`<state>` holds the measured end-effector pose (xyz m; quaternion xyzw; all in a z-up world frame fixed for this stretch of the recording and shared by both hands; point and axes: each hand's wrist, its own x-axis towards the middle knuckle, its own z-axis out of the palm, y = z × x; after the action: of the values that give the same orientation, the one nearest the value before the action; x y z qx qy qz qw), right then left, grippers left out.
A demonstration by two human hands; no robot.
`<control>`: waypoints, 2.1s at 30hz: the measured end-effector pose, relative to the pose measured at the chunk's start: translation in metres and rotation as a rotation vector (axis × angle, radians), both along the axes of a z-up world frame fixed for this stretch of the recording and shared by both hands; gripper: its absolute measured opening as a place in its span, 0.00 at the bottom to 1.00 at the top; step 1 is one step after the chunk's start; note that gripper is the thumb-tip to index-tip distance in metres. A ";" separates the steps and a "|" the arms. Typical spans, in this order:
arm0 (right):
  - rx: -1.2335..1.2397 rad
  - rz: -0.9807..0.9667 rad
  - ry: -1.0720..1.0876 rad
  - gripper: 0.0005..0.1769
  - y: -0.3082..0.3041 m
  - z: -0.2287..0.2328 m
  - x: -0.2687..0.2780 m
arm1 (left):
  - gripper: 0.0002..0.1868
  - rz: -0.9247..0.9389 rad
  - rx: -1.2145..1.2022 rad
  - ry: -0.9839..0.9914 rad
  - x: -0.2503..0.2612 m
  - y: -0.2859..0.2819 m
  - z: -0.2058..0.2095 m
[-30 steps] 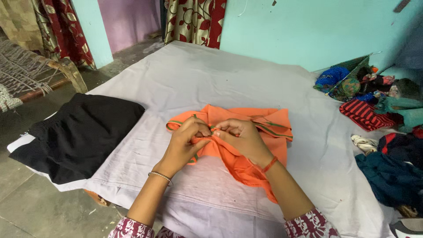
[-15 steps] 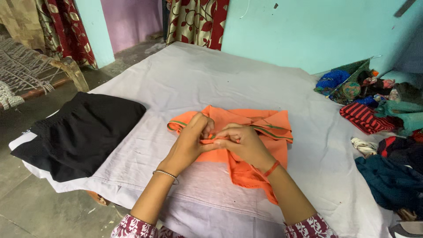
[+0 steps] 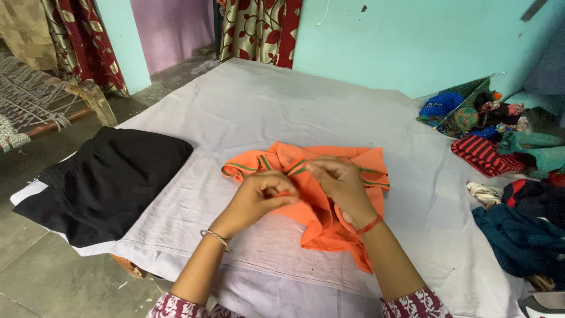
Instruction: The person irons an orange cloth on a bed, smoothing and folding it multiple times with an electric iron. The person then picks up a blue and white shirt and begins to unfold it.
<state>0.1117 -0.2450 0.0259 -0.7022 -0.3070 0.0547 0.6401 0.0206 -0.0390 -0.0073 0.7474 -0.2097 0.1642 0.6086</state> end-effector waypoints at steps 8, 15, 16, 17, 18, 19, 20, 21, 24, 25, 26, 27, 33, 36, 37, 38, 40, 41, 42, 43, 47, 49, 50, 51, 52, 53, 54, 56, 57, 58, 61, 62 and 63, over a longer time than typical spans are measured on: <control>-0.117 0.136 -0.338 0.10 -0.009 0.008 -0.005 | 0.07 0.271 0.129 -0.123 0.020 0.009 -0.009; 0.386 -0.350 -0.096 0.10 -0.161 0.025 0.055 | 0.03 0.625 -0.344 -0.187 0.018 0.104 -0.015; 0.463 -0.433 -0.118 0.09 -0.193 0.025 0.055 | 0.03 0.627 -0.430 -0.221 0.018 0.121 -0.019; 0.512 -0.488 -0.171 0.08 -0.222 0.027 0.057 | 0.03 0.627 -0.518 -0.252 0.018 0.135 -0.024; 0.522 -0.530 -0.190 0.07 -0.249 0.027 0.057 | 0.04 0.663 -0.564 -0.270 0.019 0.149 -0.029; 0.534 -0.570 -0.211 0.06 -0.274 0.026 0.057 | 0.05 0.700 -0.610 -0.291 0.020 0.161 -0.032; 0.474 -0.610 -0.253 0.07 -0.296 0.024 0.058 | 0.04 0.722 -0.612 -0.327 0.022 0.173 -0.034; 0.412 -0.650 -0.293 0.08 -0.313 0.019 0.059 | 0.04 0.745 -0.614 -0.361 0.023 0.184 -0.036; 0.216 -0.745 -0.332 0.09 -0.349 0.004 0.060 | 0.03 0.815 -0.664 -0.340 0.027 0.196 -0.042; 0.151 -0.774 -0.332 0.09 -0.356 0.002 0.058 | 0.03 0.835 -0.689 -0.312 0.028 0.198 -0.043; 0.023 -0.688 -0.322 0.04 -0.361 -0.001 0.055 | 0.03 0.816 -0.673 -0.348 0.032 0.198 -0.044; -0.103 -0.601 -0.312 0.10 -0.364 -0.003 0.049 | 0.03 0.795 -0.658 -0.384 0.035 0.200 -0.044; -1.041 -0.234 -0.167 0.24 -0.368 -0.003 0.025 | 0.05 0.860 -0.538 -0.462 0.039 0.229 -0.031; -1.291 -0.551 -0.411 0.18 -0.362 0.010 0.037 | 0.04 0.845 -0.493 -0.430 0.055 0.229 -0.011; -1.230 -0.677 -0.484 0.15 -0.361 0.014 0.044 | 0.04 0.815 -0.483 -0.415 0.060 0.225 0.000; -1.162 -0.871 -0.619 0.12 -0.359 0.020 0.054 | 0.04 0.799 -0.494 -0.412 0.063 0.220 0.015; -0.900 -1.216 -0.866 0.08 -0.365 0.042 0.070 | 0.03 0.766 -0.523 -0.399 0.070 0.200 0.044; -0.602 -1.254 -0.943 0.06 -0.366 0.053 0.076 | 0.03 0.770 -0.529 -0.498 0.071 0.192 0.059; -0.307 -1.253 -1.042 0.05 -0.367 0.067 0.081 | 0.03 0.774 -0.535 -0.597 0.071 0.188 0.073; 0.072 -1.124 -1.074 0.10 -0.368 0.077 0.083 | 0.03 0.779 -0.539 -0.700 0.072 0.187 0.087; -0.475 -1.396 -1.293 0.04 -0.358 0.129 0.096 | 0.03 0.950 -0.226 -0.751 0.072 0.187 0.122; -0.492 -1.342 -1.284 0.08 -0.353 0.147 0.080 | 0.02 0.869 -0.396 -0.633 0.059 0.176 0.136; -0.436 -1.299 -1.260 0.10 -0.349 0.155 0.072 | 0.02 0.881 -0.422 -0.587 0.051 0.169 0.143; -0.261 -1.217 -1.190 0.12 -0.348 0.158 0.064 | 0.02 0.890 -0.445 -0.538 0.043 0.162 0.146; -0.092 -1.129 -1.116 0.13 -0.349 0.160 0.062 | 0.02 0.898 -0.469 -0.488 0.039 0.158 0.149; -0.305 -1.218 -1.108 0.14 -0.356 0.158 0.064 | 0.03 0.821 -0.518 -0.485 0.035 0.157 0.151; -0.397 -1.262 -1.105 0.14 -0.369 0.152 0.071 | 0.04 0.743 -0.566 -0.482 0.033 0.158 0.152; -0.550 -1.351 -1.098 0.14 -0.412 0.138 0.096 | 0.04 0.630 -0.642 -0.480 0.031 0.162 0.156; -0.575 -1.370 -1.058 0.15 -0.438 0.134 0.114 | 0.04 0.597 -0.674 -0.481 0.026 0.168 0.158; -0.614 -1.393 -1.018 0.16 -0.465 0.129 0.130 | 0.04 0.565 -0.706 -0.483 0.022 0.172 0.158; -0.635 -1.354 -0.783 0.19 -0.498 0.123 0.173 | 0.06 0.439 -0.820 -0.412 0.020 0.185 0.153; -0.627 -1.323 -0.679 0.20 -0.493 0.128 0.179 | 0.05 0.468 -0.755 -0.430 0.027 0.190 0.147; -0.595 -1.271 -0.589 0.18 -0.486 0.132 0.181 | 0.05 0.497 -0.693 -0.449 0.040 0.192 0.139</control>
<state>0.2929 -0.7315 0.1581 -0.8724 0.0258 -0.4337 0.2239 0.0610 0.1534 0.1313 0.4740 -0.0839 0.5222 0.7040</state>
